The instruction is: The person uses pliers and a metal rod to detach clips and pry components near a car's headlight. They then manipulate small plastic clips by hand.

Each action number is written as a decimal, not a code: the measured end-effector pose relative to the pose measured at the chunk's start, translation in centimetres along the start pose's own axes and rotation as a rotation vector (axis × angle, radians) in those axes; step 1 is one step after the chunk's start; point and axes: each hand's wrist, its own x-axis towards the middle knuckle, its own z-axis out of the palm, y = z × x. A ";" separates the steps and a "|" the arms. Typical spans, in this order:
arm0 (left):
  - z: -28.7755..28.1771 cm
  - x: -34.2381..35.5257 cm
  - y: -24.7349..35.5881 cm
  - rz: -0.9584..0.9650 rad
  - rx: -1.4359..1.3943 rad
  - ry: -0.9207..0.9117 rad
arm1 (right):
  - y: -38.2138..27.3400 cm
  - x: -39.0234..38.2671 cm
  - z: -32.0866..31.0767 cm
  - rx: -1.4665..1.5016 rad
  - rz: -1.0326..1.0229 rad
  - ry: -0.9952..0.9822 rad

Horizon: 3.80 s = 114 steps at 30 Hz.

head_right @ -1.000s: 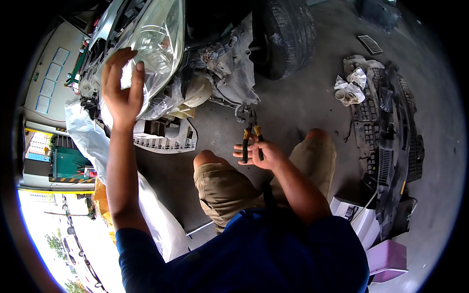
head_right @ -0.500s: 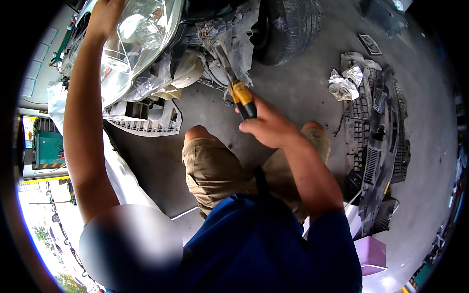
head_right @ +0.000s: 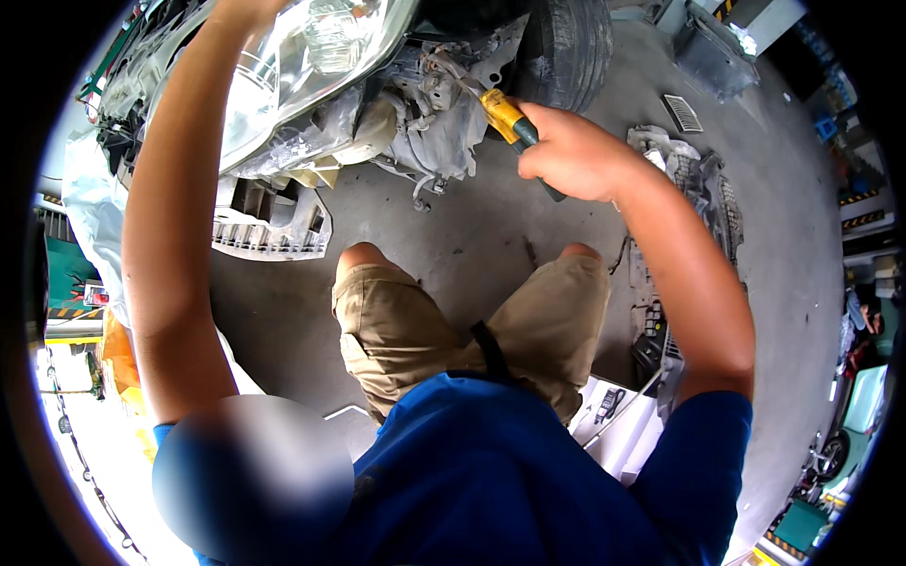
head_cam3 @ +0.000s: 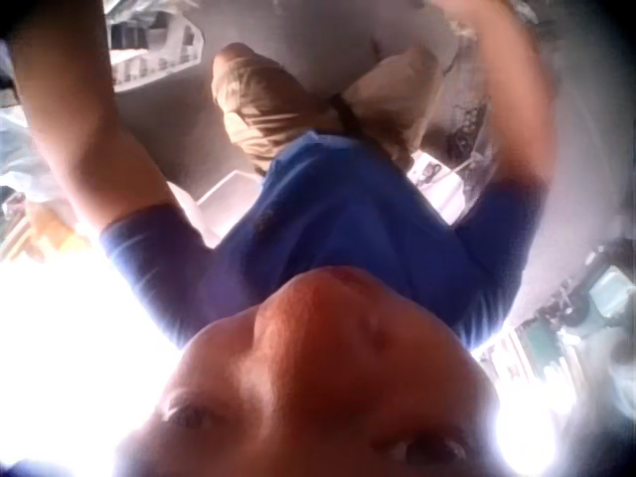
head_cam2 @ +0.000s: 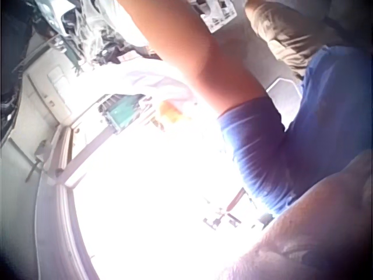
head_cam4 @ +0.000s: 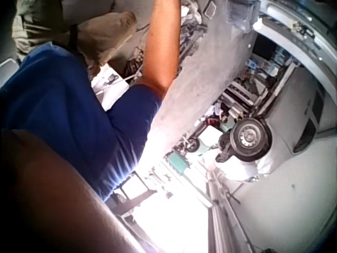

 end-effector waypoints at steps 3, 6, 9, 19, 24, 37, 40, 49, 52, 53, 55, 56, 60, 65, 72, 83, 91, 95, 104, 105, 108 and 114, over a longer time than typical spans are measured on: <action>-0.1 -0.3 0.1 0.052 -0.028 0.037 | -2.6 -0.1 -1.0 -0.133 0.020 0.003; -0.3 -0.8 0.1 0.183 0.099 0.154 | -5.7 -0.6 -2.1 -0.036 0.230 -0.039; -0.3 -1.5 0.4 0.250 0.154 0.231 | -8.3 -1.3 -2.4 -0.065 0.319 -0.021; -1.4 -2.2 0.6 0.283 0.044 0.193 | -13.7 -1.4 -2.1 -0.286 0.592 0.048; -2.0 -2.2 0.2 0.325 -0.035 0.125 | -11.0 -1.9 -0.9 -0.282 0.543 0.071; -1.7 -2.1 0.2 0.327 -0.032 0.138 | 4.7 0.9 2.4 -0.846 -0.023 0.529; -1.8 -1.9 0.4 0.314 -0.015 0.120 | 8.6 1.8 3.6 -0.852 0.118 0.536; -1.5 -1.7 0.5 0.294 -0.034 0.092 | 14.2 1.1 10.1 1.216 0.372 -0.183; -1.8 -1.5 1.1 0.309 -0.042 0.089 | 13.1 -0.3 11.5 1.203 0.263 -0.417; -1.9 -1.5 1.2 0.310 -0.064 0.078 | 12.4 -0.6 11.4 1.245 0.113 -0.462; -1.9 -1.6 1.4 0.278 -0.102 0.026 | 10.6 -1.2 11.0 1.255 -0.061 -0.434; -1.7 -1.7 1.4 0.295 -0.084 0.046 | 9.6 -1.1 10.0 1.240 -0.146 -0.400; -1.1 -1.8 1.2 0.268 -0.050 0.046 | 6.2 -0.4 6.4 1.048 -0.232 -0.294; -0.9 -1.6 1.0 0.247 -0.058 0.031 | 4.3 0.6 3.3 0.859 -0.151 -0.278; -1.2 -1.5 1.3 0.206 -0.072 0.021 | 3.7 0.7 1.4 0.863 -0.079 -0.330; -1.7 -1.4 2.2 0.187 -0.057 0.019 | 4.6 1.4 5.1 0.988 -0.209 -0.316; -1.2 -1.4 1.6 0.190 -0.100 0.027 | 4.7 2.2 7.2 1.081 -0.210 -0.244; -0.9 -1.5 1.4 0.196 -0.142 0.042 | 5.5 3.5 9.0 1.146 -0.253 -0.288; -0.7 -0.2 -2.1 0.150 0.000 0.004 | 8.8 4.6 13.5 0.905 -0.376 -0.056; -0.6 0.0 -2.5 0.190 -0.011 0.007 | 9.0 4.6 13.6 0.902 -0.368 -0.046; -0.6 0.2 -3.0 0.234 -0.042 0.013 | 9.2 4.4 13.1 0.906 -0.386 -0.026; -0.8 -0.2 -1.7 0.213 0.001 0.021 | 10.3 2.5 12.2 0.930 -0.350 -0.065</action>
